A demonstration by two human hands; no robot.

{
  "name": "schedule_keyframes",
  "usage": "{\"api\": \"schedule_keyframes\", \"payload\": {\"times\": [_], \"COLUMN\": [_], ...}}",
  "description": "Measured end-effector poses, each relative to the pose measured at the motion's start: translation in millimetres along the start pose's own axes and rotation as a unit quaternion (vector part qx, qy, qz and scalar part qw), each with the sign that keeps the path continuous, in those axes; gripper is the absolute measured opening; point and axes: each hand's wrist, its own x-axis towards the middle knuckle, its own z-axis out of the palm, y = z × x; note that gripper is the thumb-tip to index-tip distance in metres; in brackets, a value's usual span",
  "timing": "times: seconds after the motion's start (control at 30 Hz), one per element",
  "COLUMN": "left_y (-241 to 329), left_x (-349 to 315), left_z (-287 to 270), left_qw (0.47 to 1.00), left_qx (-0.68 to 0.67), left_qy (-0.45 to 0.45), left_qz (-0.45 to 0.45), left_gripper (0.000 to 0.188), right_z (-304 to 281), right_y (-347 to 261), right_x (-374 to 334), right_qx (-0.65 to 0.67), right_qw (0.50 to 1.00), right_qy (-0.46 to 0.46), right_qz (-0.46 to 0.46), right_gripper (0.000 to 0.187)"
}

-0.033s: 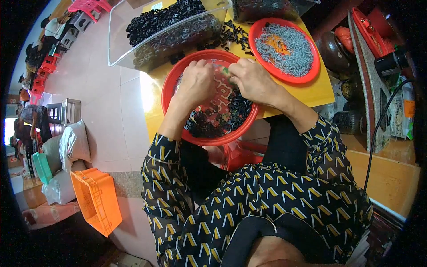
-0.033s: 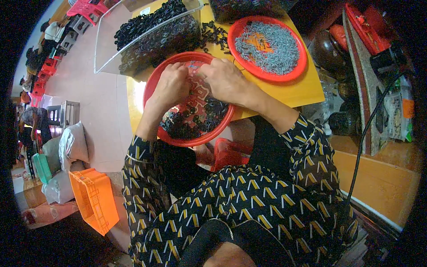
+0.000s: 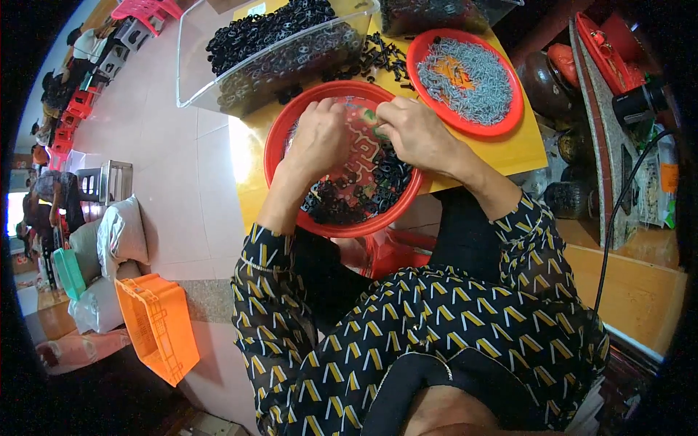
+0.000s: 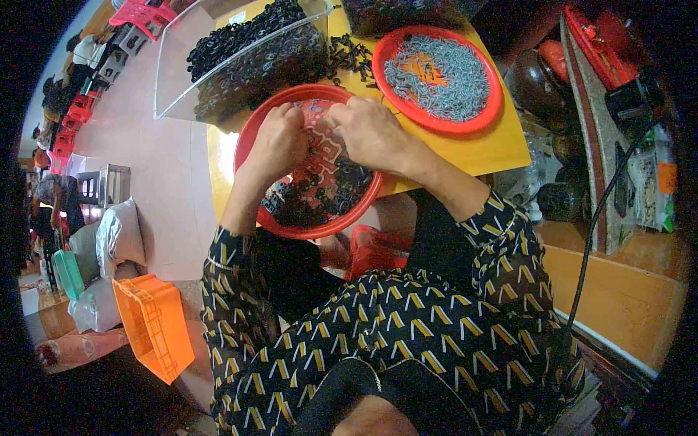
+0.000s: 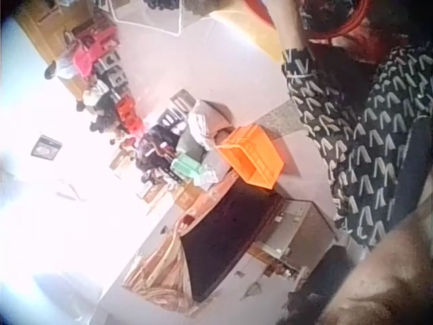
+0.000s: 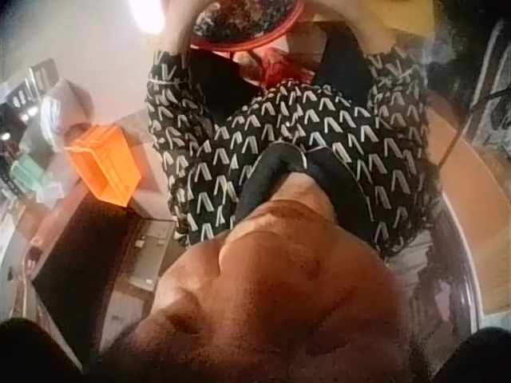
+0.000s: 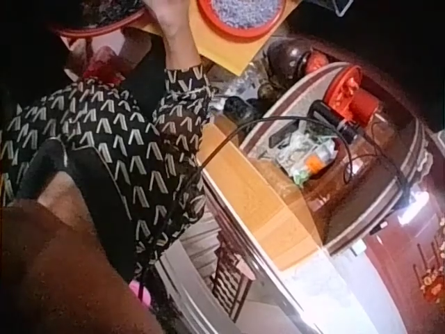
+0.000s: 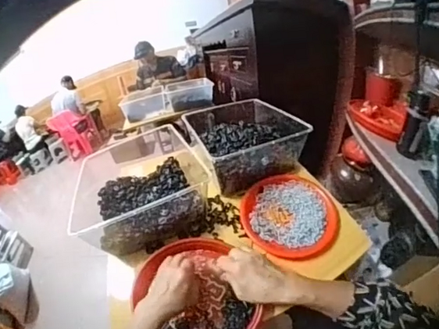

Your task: The person assembles plastic clips by inserting small pins into them by hand over a tray.

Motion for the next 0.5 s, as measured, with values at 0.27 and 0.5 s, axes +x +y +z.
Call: {"api": "schedule_keyframes", "payload": {"times": [0.27, 0.5], "left_y": [35.8, 47.4], "left_x": [-50.3, -77.8], "left_z": [-26.5, -18.8], "left_qw": [0.921, 0.746], "left_qx": [-0.325, -0.600], "left_qy": [0.095, 0.128], "left_qz": [-0.192, -0.259], "left_gripper": [0.005, 0.007], "right_z": [1.6, -2.4], "right_y": [-18.4, -49.2], "right_x": [-28.2, -31.0], "right_qx": [0.308, 0.447], "right_qw": [0.935, 0.868], "right_qy": [-0.052, -0.073], "right_qz": [0.167, 0.202], "right_gripper": [0.005, 0.013]}}
